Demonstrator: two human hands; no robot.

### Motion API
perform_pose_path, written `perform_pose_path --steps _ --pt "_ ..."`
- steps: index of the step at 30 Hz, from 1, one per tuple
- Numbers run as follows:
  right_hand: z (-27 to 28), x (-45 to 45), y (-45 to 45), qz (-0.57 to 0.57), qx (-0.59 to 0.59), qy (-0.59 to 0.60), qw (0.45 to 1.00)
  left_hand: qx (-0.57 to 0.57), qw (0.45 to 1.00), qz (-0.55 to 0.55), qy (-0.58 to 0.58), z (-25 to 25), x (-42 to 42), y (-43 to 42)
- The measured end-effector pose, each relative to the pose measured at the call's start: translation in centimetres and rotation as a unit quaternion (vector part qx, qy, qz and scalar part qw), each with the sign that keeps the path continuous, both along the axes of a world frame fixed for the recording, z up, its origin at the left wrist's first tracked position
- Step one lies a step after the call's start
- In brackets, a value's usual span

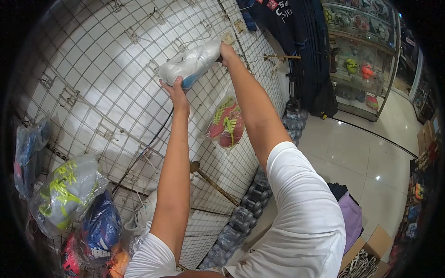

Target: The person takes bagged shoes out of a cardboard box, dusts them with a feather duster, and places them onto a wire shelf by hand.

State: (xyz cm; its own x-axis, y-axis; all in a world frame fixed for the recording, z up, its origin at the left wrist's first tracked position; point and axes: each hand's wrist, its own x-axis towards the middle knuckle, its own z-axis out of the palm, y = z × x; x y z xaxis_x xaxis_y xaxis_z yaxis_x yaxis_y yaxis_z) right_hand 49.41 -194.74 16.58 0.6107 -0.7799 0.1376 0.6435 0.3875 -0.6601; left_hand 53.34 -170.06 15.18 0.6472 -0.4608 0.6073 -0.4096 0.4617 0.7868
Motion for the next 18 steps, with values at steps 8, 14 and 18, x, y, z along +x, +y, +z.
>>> perform_pose_path --steps 8,14,18 --pt "-4.0 -1.1 0.4 -0.001 -0.009 -0.086 0.996 0.071 0.991 0.083 -0.082 -0.7 -0.4 0.9" --pt "-5.0 -1.8 1.5 -0.005 0.020 -0.026 0.999 0.082 0.995 0.039 0.032 -0.1 -1.9 1.5" --pt "-4.3 -3.6 3.6 0.003 0.026 -0.018 1.000 0.087 0.994 0.063 -0.008 -1.4 -1.5 1.4"
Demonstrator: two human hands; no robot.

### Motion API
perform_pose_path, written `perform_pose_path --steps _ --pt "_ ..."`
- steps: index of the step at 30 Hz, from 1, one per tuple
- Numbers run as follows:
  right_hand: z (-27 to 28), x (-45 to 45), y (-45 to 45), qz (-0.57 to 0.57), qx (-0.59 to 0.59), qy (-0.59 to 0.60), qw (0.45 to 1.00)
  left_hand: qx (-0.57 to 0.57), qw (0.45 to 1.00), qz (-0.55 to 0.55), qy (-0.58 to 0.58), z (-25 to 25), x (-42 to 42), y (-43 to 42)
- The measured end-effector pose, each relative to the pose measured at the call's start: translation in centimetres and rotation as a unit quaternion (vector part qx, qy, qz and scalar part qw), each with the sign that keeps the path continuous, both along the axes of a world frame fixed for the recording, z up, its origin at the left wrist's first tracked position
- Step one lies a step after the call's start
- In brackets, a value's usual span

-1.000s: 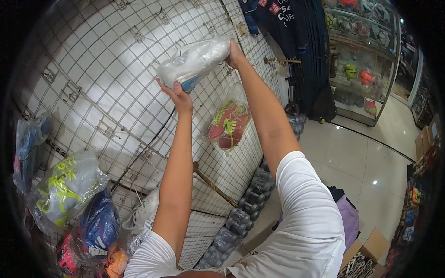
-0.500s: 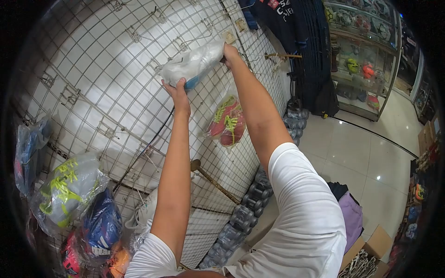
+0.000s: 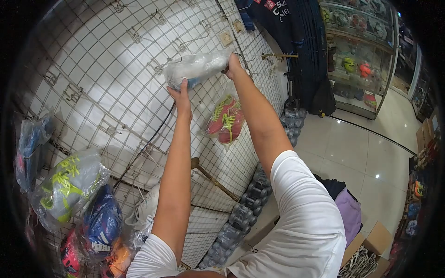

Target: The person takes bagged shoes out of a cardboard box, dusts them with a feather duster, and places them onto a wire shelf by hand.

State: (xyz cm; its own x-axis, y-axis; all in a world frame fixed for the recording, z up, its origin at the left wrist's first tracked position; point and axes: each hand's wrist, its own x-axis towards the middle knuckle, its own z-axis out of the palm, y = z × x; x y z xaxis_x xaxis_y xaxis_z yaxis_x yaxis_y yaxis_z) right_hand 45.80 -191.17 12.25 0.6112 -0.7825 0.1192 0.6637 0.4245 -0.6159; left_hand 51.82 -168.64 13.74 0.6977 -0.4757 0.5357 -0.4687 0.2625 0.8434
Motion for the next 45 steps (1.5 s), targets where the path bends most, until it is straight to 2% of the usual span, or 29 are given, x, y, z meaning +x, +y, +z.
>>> perform_pose_path --steps 2,4,9,12,14,19,22,25,28,31,34,35,38,39,43,44,45 --pt "0.1 -0.6 1.0 -0.016 0.018 0.010 1.000 0.006 0.996 -0.023 0.085 -0.1 -0.8 0.4" --pt "-0.7 -0.6 1.4 -0.029 0.041 0.014 0.999 -0.016 0.993 -0.038 0.110 -0.5 -1.1 0.8" --pt "-2.8 -3.6 4.8 -0.066 -0.018 0.074 0.995 -0.040 0.981 -0.043 0.186 -1.1 -4.7 5.0" --pt "-3.6 -6.3 9.1 -0.089 -0.073 0.098 0.988 -0.015 0.979 -0.090 0.184 -2.1 -7.8 9.6" --pt "-4.0 -8.9 13.9 -0.100 -0.116 0.097 0.983 -0.042 0.979 -0.092 0.175 -2.4 -10.8 13.1" --pt "-4.2 -15.9 29.7 -0.013 -0.205 0.038 0.978 -0.063 0.989 -0.112 0.067 -3.7 -17.5 26.4" --pt "-5.9 -18.3 38.7 0.043 -0.274 0.062 0.959 0.016 0.998 -0.053 0.033 -4.8 -20.6 35.5" --pt "-8.6 -19.8 46.1 0.162 -0.307 0.110 0.931 0.036 0.999 0.016 0.031 -6.7 -22.8 44.3" --pt "-12.9 -20.9 52.0 0.277 -0.341 0.156 0.885 0.026 0.984 0.122 0.125 -11.3 -25.1 52.2" --pt "-19.7 -21.8 56.2 0.362 -0.356 0.193 0.840 -0.037 0.941 0.220 0.255 -16.4 -27.5 58.4" --pt "-23.9 -22.2 59.3 0.425 -0.370 0.257 0.785 0.038 0.896 0.322 0.302 -22.1 -29.0 63.4" --pt "-24.9 -22.3 60.4 0.421 -0.402 0.280 0.764 0.004 0.876 0.320 0.362 -23.6 -29.3 64.7" --pt "-29.3 -22.0 63.6 0.423 -0.410 0.328 0.738 0.040 0.872 0.347 0.343 -28.4 -29.4 69.3" --pt "-31.7 -22.0 64.7 0.401 -0.428 0.313 0.747 0.058 0.883 0.338 0.320 -31.0 -29.3 71.5" --pt "-35.1 -21.7 71.2 0.376 -0.439 0.415 0.702 0.027 0.840 0.339 0.422 -39.2 -28.3 80.0" --pt "-36.5 -21.6 73.2 0.363 -0.428 0.408 0.721 0.014 0.837 0.340 0.429 -41.7 -27.9 82.1" --pt "-38.9 -21.4 75.4 0.348 -0.415 0.400 0.739 0.058 0.829 0.347 0.434 -42.3 -27.0 83.9"
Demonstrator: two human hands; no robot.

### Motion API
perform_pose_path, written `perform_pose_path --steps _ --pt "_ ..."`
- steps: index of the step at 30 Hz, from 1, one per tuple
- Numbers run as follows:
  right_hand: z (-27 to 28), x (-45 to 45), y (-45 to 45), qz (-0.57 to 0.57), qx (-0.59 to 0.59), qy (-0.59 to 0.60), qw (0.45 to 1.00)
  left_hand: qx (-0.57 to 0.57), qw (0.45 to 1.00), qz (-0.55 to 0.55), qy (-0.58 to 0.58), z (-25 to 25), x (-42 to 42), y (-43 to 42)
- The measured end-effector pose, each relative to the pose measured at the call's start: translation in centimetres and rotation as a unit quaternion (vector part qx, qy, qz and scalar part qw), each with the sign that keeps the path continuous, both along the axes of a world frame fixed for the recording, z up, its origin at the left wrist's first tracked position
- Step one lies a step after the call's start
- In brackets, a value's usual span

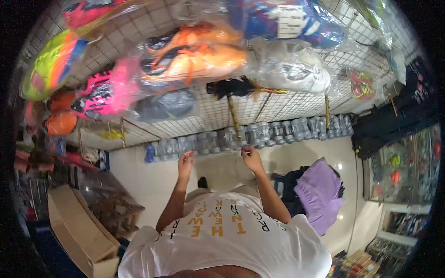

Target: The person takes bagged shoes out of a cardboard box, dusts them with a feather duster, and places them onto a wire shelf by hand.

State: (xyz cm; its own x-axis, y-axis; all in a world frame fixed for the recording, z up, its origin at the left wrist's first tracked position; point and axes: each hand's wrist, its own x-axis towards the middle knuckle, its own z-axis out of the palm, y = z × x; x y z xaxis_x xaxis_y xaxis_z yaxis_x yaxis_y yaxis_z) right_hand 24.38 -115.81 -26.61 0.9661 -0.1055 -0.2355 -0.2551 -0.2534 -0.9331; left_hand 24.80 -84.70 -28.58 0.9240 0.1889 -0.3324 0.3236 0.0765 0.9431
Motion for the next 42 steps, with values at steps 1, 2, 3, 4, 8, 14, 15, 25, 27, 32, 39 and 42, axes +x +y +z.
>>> perform_pose_path --steps 1,2,3,4,8,14,15,25,27,32,39,42 --pt "-2.1 0.0 2.3 -0.018 0.012 -0.012 1.000 0.038 0.999 -0.008 0.024 -0.4 0.5 1.8" --pt "-3.6 0.2 4.3 -0.024 -0.027 -0.010 0.999 0.063 0.997 -0.040 -0.028 -1.3 0.6 3.7" --pt "-2.6 0.1 6.2 -0.017 -0.021 -0.015 1.000 0.051 0.996 -0.048 -0.049 -1.0 0.5 5.1" --pt "-1.3 0.0 8.4 -0.009 -0.014 -0.020 1.000 0.041 0.995 -0.054 -0.071 -0.3 0.6 6.5" --pt "3.2 -0.4 14.5 0.008 0.055 -0.068 0.996 0.013 0.990 -0.043 -0.130 5.7 0.7 10.6" --pt "12.5 0.0 21.9 0.080 0.028 -0.134 0.987 0.018 0.979 -0.008 -0.202 9.8 -0.7 14.9" --pt "12.9 -0.3 23.1 0.089 0.032 -0.141 0.986 0.028 0.979 -0.013 -0.203 10.4 -1.5 15.8" --pt "14.5 -3.8 37.8 0.032 0.042 -0.124 0.991 0.081 0.975 -0.053 -0.198 13.3 -6.2 29.9" --pt "14.0 -5.1 42.5 0.053 0.039 -0.129 0.989 0.075 0.977 -0.055 -0.193 12.9 -7.1 34.3" --pt "13.2 -7.8 55.7 0.060 0.044 -0.124 0.990 0.094 0.971 -0.066 -0.212 13.6 -9.5 47.7" --pt "17.8 -9.1 69.7 0.205 0.083 -0.139 0.965 0.138 0.971 0.027 -0.192 19.4 -14.5 59.5" --pt "17.7 -9.0 75.0 0.267 0.108 -0.126 0.949 0.180 0.964 0.092 -0.174 22.5 -16.9 62.8"
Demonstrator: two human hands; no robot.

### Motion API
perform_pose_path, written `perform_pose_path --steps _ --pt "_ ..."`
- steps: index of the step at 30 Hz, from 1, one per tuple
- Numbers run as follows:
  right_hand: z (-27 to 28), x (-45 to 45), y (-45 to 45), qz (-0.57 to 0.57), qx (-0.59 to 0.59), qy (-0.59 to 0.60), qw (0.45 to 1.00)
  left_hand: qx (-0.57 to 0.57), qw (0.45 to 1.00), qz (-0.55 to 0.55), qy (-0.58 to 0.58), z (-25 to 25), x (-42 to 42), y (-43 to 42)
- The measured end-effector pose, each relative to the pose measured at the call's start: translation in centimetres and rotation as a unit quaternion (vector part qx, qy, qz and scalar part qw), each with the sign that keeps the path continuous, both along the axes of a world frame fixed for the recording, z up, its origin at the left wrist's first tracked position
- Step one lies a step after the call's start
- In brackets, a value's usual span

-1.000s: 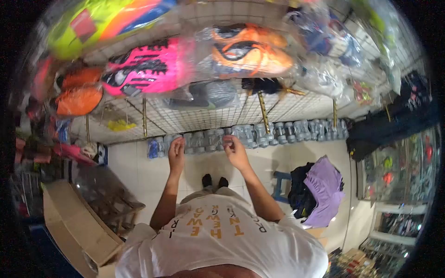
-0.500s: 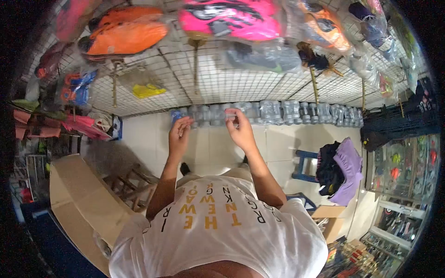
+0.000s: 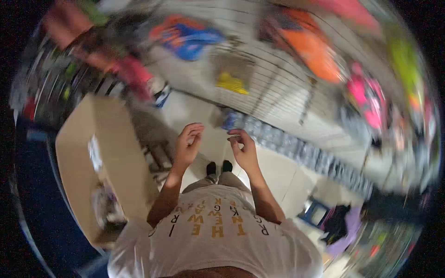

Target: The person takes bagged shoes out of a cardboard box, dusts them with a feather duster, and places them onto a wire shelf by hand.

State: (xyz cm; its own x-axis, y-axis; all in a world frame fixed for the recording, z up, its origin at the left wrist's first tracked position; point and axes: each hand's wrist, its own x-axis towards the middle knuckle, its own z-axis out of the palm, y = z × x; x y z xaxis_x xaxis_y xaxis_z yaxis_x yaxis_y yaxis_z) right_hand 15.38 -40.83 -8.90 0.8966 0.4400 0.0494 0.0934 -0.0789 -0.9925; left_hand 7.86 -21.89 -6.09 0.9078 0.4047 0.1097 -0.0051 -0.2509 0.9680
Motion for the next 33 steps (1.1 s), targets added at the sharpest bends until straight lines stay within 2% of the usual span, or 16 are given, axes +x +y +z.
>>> perform_pose_path --steps 5,7,12,15,18,19,20,22,24,26,27,28,29,31,32,33 --pt "-0.7 -0.6 9.1 0.155 0.082 -0.008 0.984 0.030 0.994 0.091 -0.054 9.5 -6.8 4.6" --pt "3.3 -1.7 12.8 0.224 0.031 -0.031 0.974 0.016 0.985 0.147 -0.093 12.8 -10.5 6.0" --pt "8.2 -5.9 24.3 0.349 0.082 -0.078 0.930 -0.055 0.930 0.321 -0.168 15.8 -20.8 12.0" --pt "9.8 -9.8 32.4 0.428 0.062 -0.159 0.887 -0.068 0.894 0.415 -0.156 14.3 -26.9 17.1" --pt "11.4 -15.0 40.6 0.532 0.001 -0.232 0.814 0.084 0.851 0.517 -0.038 11.6 -32.5 22.6" --pt "11.4 -17.0 43.3 0.569 -0.029 -0.247 0.784 0.081 0.839 0.537 -0.023 10.3 -33.9 24.3" --pt "11.2 -19.0 46.2 0.603 -0.056 -0.263 0.751 0.158 0.825 0.540 0.054 8.3 -35.9 26.5" --pt "7.6 -22.4 52.9 0.651 -0.084 -0.390 0.646 0.194 0.783 0.499 0.316 3.1 -38.6 30.7" --pt "3.0 -25.1 58.6 0.705 -0.126 -0.451 0.533 -0.049 0.854 0.320 0.407 -1.3 -39.5 33.2" --pt "-4.5 -26.5 64.2 0.730 -0.176 -0.517 0.410 -0.125 0.861 0.283 0.404 -6.1 -38.3 33.3" --pt "-6.6 -27.1 66.0 0.735 -0.198 -0.547 0.349 -0.195 0.843 0.285 0.413 -10.4 -37.2 33.4" --pt "-7.1 -27.5 66.1 0.734 -0.262 -0.521 0.349 -0.116 0.833 0.274 0.467 -7.6 -36.4 31.5" --pt "-7.2 -27.8 65.9 0.729 -0.324 -0.493 0.348 -0.029 0.848 0.168 0.502 -14.6 -35.8 32.7" --pt "-7.2 -27.7 65.0 0.707 -0.444 -0.433 0.339 0.010 0.825 0.299 0.480 -21.4 -34.5 31.5" --pt "-7.6 -27.2 64.1 0.692 -0.505 -0.394 0.334 -0.010 0.793 0.319 0.520 -19.6 -33.8 29.9" --pt "-7.7 -27.0 64.4 0.672 -0.560 -0.359 0.326 -0.029 0.756 0.344 0.556 -15.1 -33.3 28.8"
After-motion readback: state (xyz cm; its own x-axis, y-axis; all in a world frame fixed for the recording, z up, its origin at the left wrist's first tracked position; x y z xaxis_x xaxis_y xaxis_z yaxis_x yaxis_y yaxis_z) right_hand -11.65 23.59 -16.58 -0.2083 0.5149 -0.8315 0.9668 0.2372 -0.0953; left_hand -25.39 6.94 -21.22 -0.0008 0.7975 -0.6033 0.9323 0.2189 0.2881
